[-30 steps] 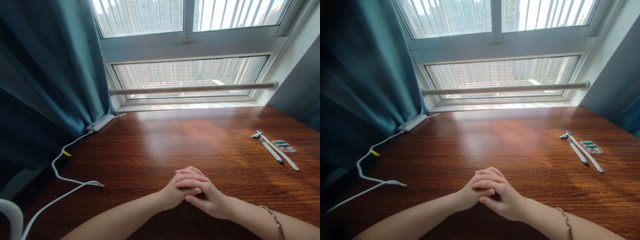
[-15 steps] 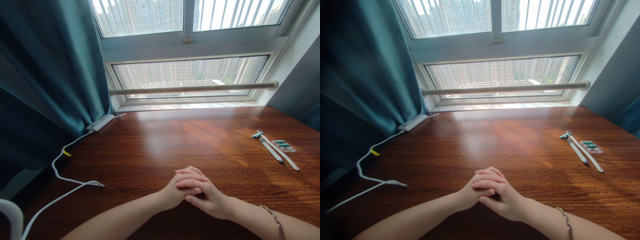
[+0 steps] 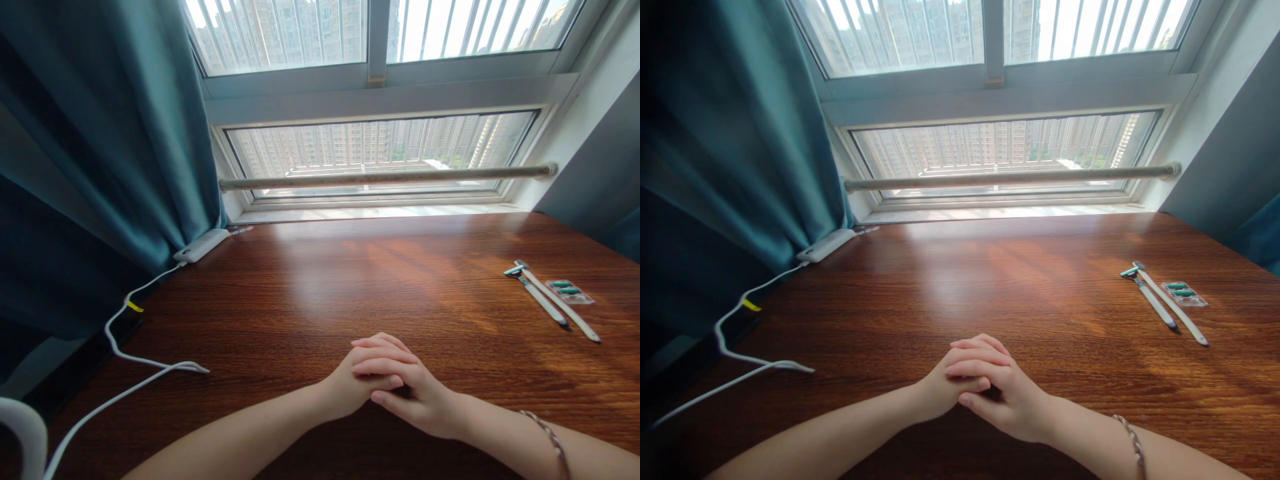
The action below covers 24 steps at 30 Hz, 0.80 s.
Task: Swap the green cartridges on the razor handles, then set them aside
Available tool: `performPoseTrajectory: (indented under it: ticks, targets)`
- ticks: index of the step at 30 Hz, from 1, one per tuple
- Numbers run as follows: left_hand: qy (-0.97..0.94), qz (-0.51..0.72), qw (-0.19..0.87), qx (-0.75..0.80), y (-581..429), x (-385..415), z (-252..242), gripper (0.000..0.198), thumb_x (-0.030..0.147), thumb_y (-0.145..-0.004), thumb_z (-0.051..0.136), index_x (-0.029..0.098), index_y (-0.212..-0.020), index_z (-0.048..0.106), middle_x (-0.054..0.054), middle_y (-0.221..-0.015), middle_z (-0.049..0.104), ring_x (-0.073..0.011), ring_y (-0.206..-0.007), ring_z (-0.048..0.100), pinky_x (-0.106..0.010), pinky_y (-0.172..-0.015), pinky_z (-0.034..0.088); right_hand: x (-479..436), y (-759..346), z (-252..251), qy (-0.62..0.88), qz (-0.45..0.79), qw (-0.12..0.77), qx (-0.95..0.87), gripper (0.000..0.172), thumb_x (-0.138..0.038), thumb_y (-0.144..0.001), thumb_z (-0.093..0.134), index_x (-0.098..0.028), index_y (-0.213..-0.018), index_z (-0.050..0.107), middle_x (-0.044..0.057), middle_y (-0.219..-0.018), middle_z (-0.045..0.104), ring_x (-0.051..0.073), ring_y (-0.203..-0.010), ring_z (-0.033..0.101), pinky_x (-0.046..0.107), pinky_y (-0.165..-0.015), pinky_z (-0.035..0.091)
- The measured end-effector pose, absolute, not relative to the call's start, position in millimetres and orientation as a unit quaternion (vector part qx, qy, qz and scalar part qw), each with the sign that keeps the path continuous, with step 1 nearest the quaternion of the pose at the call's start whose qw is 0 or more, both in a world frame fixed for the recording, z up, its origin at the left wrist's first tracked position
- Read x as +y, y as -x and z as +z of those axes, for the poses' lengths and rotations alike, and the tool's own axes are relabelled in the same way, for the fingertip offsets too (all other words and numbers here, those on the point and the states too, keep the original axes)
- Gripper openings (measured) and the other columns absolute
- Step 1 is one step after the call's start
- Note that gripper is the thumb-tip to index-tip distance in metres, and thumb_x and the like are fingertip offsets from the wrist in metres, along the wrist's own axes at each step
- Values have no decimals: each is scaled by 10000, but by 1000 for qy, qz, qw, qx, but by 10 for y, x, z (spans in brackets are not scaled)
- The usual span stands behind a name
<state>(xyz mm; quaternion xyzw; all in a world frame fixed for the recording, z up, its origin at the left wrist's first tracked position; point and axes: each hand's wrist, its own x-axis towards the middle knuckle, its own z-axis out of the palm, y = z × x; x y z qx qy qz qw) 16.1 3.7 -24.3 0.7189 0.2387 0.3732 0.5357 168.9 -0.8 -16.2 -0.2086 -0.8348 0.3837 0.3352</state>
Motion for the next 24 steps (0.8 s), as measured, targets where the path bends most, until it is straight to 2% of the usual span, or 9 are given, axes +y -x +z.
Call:
performPoseTrajectory:
  ticks: [13, 24]
  targets:
    - [-718, 369, 534, 250, -164, 29, -218, 311, 346, -781, 547, 197, -1045, 615, -83, -1066, 540, -214, -1061, 470, -382, -920, 396, -3, -1690, -165, 207, 378, 337, -837, 362, -200, -793, 547, -227, -1154, 521, 65, -1175, 554, 191, -1214, 370, 387, -1009, 295]
    - [-710, 373, 545, 245, -165, 33, -221, 290, 300, -774, 567, 187, -1036, 620, -75, -1053, 530, -201, -1045, 480, -361, -918, 400, -10, -1686, -163, 210, 384, 336, -834, 362, -208, -798, 538, -232, -1159, 520, 67, -1185, 548, 187, -1217, 371, 379, -1006, 299]
